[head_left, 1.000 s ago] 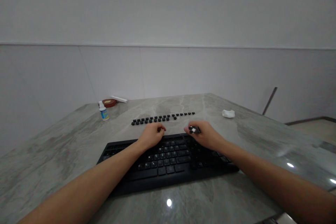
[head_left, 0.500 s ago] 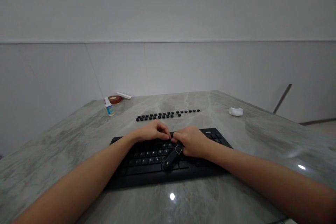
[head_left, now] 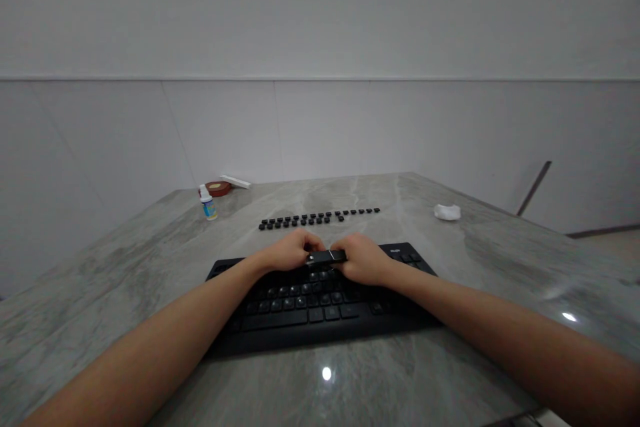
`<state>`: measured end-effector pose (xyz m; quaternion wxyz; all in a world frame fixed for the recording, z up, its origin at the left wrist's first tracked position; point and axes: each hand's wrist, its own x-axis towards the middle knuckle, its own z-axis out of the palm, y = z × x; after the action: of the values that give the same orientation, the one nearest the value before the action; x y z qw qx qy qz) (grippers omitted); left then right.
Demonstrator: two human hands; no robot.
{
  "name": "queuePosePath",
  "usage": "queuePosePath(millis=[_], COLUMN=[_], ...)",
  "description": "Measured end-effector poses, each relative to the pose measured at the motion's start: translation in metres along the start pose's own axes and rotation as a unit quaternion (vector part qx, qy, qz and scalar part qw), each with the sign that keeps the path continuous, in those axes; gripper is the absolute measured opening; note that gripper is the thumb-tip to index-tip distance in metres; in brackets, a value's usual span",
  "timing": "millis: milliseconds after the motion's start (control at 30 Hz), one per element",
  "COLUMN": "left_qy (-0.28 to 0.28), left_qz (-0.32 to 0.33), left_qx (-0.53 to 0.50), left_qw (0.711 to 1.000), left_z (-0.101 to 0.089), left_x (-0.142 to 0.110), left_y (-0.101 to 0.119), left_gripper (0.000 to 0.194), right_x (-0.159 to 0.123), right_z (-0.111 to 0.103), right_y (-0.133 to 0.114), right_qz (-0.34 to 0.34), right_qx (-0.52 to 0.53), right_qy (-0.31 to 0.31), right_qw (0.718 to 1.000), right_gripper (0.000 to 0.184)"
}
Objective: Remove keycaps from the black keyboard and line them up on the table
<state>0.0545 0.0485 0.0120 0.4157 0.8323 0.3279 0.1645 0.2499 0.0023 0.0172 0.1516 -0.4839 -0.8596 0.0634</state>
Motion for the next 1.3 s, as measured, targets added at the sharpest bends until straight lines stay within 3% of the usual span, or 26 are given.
queuePosePath(millis=[400,600,833,1133,1300], left_qy=[-0.02,0.006,0.008,-0.006,-0.007], left_qz=[0.014,-0.009,0.002,0.007,0.034], left_qx=[-0.016,0.029,0.035,0.003,0.006], left_qw=[1.0,1.0,0.999,1.0,0.999], left_z=[-0.001,0.0,0.0,0.001,0.0], left_x=[0.001,0.0,-0.001,0.001,0.001], left_y=[-0.002,0.002,0.003,-0.002,-0.006], left_gripper=[0.014,0.022,0.02,0.018,0.015], right_x=[-0.009,-0.003,-0.003,-0.009,-0.012], right_z=[0.006,0.004,0.008,0.005,0.003], right_y=[-0.001,-0.004,-0.004,-0.004,-0.008], right_qz=[-0.056,0.025,0.046,-0.068,-0.093], right_qx=[-0.063,-0.014,-0.018,-0.116,-0.146], right_qy=[0.047,0.032,0.043,0.036,0.02], right_qw=[0.995,0.999,0.998,0.99,0.985], right_gripper=[0.017,0.017,0.019,0.017,0.019])
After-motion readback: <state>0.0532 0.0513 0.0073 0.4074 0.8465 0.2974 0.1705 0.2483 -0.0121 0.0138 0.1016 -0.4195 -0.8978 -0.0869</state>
